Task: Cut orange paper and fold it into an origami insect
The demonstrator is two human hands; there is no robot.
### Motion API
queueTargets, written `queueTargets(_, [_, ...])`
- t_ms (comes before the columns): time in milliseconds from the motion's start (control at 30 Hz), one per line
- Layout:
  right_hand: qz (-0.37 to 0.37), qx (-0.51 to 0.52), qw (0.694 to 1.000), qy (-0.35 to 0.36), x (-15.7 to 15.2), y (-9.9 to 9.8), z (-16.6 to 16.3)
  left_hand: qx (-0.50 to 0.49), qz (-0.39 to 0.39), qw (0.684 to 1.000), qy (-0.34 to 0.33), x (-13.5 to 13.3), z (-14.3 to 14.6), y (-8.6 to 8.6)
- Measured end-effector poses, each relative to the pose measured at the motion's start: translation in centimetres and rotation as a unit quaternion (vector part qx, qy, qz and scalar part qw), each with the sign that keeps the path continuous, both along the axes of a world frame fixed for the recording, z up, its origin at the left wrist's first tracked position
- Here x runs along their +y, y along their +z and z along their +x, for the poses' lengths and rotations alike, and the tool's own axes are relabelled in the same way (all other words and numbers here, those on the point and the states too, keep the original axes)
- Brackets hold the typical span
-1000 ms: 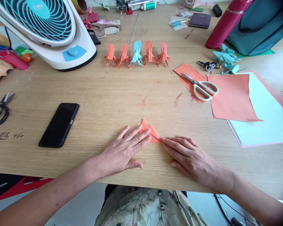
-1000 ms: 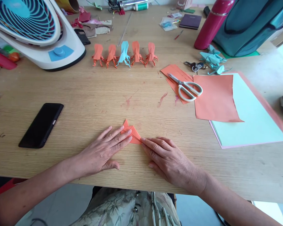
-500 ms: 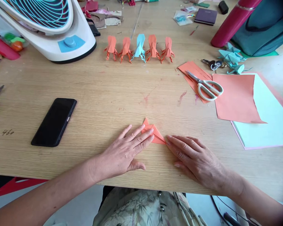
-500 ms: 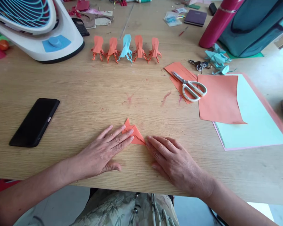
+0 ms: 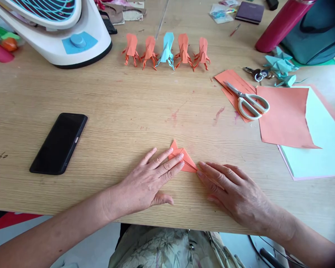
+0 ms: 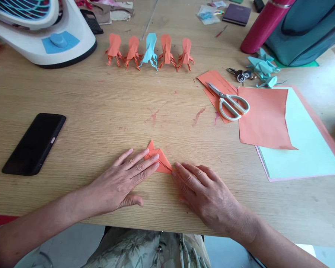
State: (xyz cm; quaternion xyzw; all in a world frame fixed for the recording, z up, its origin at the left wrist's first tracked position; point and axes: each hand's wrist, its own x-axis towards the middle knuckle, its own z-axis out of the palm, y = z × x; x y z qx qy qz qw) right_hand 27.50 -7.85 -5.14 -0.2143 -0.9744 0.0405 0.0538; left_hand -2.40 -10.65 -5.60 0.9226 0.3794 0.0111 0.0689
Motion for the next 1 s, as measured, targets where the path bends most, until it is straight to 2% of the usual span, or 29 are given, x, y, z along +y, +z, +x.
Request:
queueTargets(600, [-0.05, 0.03, 0.998, -0.04, -0.3, 0.0, -0.5, -0.058, -0.04, 0.998, 0.006, 0.0, -0.6, 0.0])
queueTargets(667, [-0.05, 0.031, 0.997, -0.046, -0.4, -0.2, -0.6, -0.093, -0.031, 0.994, 0.049, 0.2, -0.5, 0.2])
queueTargets(800, [-0.05, 0.034, 0.996, -0.059, -0.9, -0.7, -0.7, -0.144, 0.025, 0.965, 0.219, 1.2, 0.6, 0.5])
queueTargets(900, [-0.051, 0.038, 0.996, -0.055, -1.2, -0.8, -0.6, -0.119, 0.012, 0.955, 0.271, 2.0, 2.0, 0.6])
queueTargets(1000, [-0.057, 0.058, 0.995, -0.06, -1.0, -0.5, -0.5, -0.123, -0.006, 0.948, 0.293, 2.4, 3.2, 0.6])
